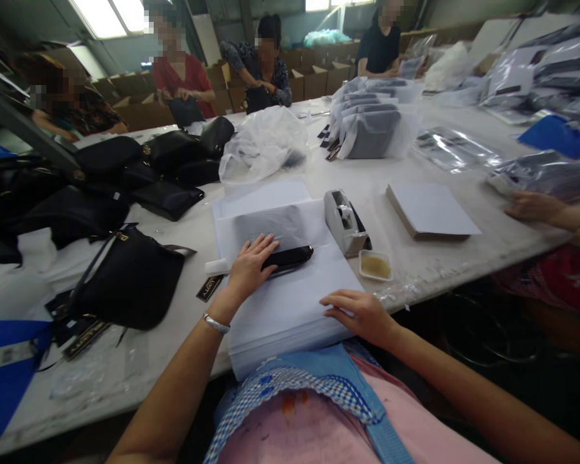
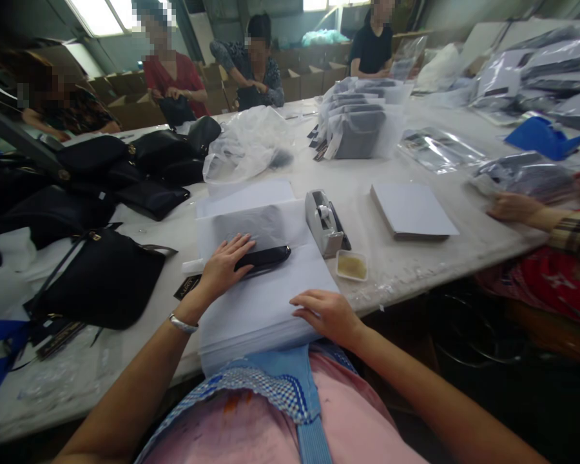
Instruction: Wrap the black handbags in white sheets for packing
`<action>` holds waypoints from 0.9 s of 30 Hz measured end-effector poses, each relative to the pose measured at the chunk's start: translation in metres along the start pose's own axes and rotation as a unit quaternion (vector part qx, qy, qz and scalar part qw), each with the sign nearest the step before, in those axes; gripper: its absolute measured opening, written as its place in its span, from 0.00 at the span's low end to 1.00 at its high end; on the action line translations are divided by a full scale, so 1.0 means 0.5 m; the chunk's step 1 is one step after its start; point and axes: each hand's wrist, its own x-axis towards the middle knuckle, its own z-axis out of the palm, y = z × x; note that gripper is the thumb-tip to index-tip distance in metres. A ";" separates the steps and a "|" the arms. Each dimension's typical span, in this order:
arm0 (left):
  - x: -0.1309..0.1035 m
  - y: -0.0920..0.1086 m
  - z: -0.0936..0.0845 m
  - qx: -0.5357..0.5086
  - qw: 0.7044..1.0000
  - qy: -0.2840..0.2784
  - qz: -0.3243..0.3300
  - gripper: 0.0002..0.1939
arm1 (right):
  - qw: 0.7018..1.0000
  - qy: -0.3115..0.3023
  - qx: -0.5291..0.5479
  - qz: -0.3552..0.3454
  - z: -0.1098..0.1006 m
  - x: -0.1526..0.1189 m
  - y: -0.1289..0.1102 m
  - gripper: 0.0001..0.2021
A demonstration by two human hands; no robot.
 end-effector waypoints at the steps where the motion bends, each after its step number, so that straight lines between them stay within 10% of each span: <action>1: 0.000 0.000 -0.001 0.000 1.000 -0.001 -0.001 0.29 | 1.000 -0.006 -0.004 0.001 0.005 0.012 0.005 0.11; 10: 0.001 0.002 -0.002 -0.007 1.000 -0.002 -0.008 0.29 | 0.994 -0.101 0.000 0.043 0.059 0.049 0.051 0.06; 27: 0.008 -0.002 -0.019 -0.027 0.999 -0.019 -0.011 0.28 | 0.967 -0.160 0.121 0.156 0.002 0.121 0.031 0.07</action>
